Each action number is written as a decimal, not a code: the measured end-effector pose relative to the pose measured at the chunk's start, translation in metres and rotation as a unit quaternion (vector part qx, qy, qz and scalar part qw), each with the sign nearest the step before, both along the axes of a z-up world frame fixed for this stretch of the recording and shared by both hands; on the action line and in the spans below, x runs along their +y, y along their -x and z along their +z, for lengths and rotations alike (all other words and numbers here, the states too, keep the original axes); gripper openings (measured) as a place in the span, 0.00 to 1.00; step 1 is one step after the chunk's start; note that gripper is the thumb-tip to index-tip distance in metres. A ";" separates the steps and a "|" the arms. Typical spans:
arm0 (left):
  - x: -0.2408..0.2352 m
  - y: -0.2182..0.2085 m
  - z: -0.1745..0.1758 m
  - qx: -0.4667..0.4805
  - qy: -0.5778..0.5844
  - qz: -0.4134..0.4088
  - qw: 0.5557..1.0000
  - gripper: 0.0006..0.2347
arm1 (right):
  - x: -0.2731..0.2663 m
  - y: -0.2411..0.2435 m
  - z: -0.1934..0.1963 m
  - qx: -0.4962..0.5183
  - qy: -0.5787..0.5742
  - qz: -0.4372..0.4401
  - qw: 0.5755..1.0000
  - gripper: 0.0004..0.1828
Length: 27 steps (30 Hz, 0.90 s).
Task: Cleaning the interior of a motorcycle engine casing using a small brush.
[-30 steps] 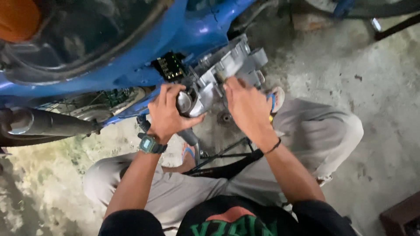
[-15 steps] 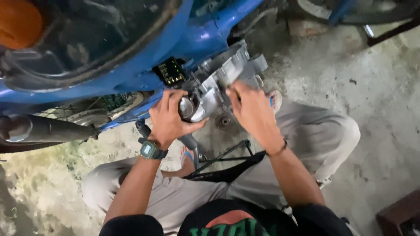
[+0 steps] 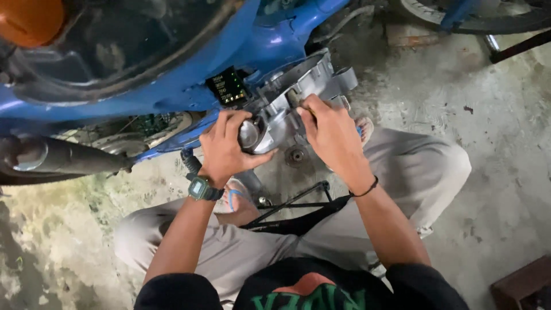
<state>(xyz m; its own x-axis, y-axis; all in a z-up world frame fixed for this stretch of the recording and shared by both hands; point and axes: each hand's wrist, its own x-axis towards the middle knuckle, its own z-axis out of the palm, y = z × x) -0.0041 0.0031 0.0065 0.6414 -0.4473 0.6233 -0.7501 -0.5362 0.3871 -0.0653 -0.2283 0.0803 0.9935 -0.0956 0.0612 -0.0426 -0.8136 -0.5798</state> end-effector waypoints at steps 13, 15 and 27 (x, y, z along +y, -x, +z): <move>-0.001 -0.003 -0.008 -0.027 0.007 0.017 0.999 0.33 | 0.002 0.018 -0.004 -0.036 -0.023 0.025 0.999 0.14; -0.001 0.000 -0.010 -0.021 0.006 0.018 1.000 0.33 | -0.003 0.026 -0.018 -0.035 -0.039 0.020 0.998 0.12; -0.006 -0.001 -0.008 -0.011 -0.005 0.029 1.000 0.32 | 0.012 0.036 -0.017 -0.037 0.014 -0.040 0.998 0.16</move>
